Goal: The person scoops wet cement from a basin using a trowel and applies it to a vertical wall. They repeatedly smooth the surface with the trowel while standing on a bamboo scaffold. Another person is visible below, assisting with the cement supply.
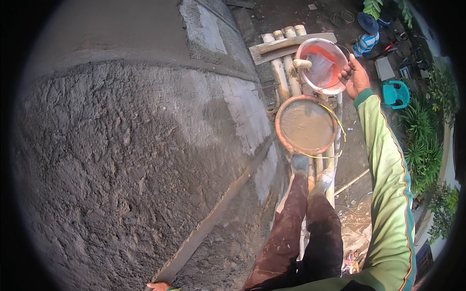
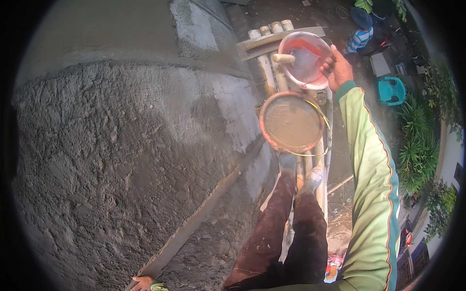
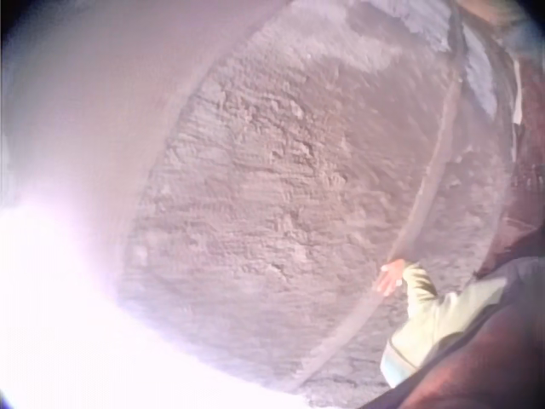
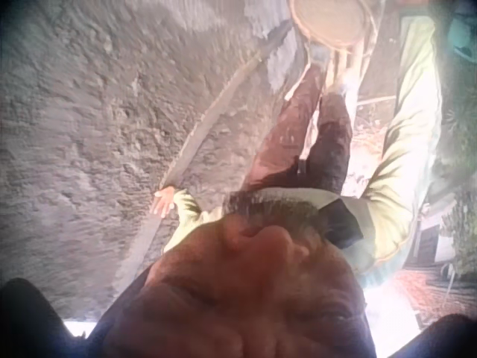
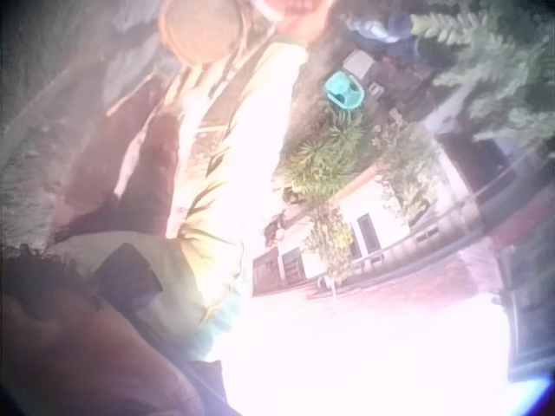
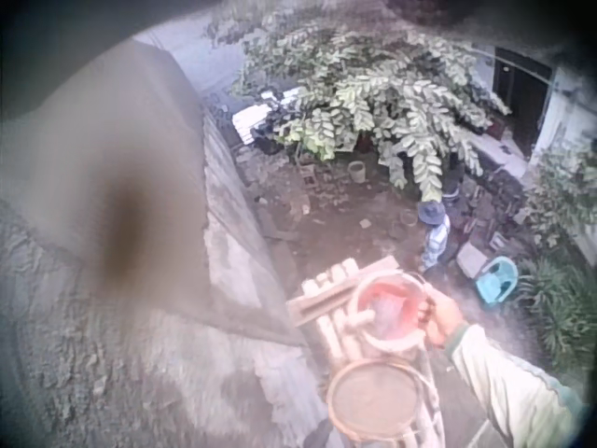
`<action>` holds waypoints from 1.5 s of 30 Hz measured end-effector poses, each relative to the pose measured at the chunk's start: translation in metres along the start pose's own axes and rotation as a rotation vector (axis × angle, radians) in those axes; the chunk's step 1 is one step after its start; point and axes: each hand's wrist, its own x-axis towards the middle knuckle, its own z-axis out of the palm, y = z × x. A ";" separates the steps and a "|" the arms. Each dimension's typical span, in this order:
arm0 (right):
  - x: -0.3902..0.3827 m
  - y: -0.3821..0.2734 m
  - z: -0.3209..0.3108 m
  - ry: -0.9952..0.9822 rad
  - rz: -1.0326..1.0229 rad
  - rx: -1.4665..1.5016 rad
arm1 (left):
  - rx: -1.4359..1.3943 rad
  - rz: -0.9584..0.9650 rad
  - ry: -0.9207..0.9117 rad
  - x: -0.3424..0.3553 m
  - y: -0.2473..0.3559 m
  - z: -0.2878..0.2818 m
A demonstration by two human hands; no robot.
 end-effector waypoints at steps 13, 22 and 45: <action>-0.289 0.048 -0.315 0.348 -0.086 -0.295 | -0.194 0.989 -0.425 -0.013 0.117 -0.101; -0.539 0.208 -0.534 0.642 0.459 -0.635 | 0.205 1.541 -0.897 -0.013 0.144 -0.149; -0.757 0.524 -0.672 0.688 1.065 -0.918 | -0.609 1.669 -1.719 -0.307 0.252 -0.467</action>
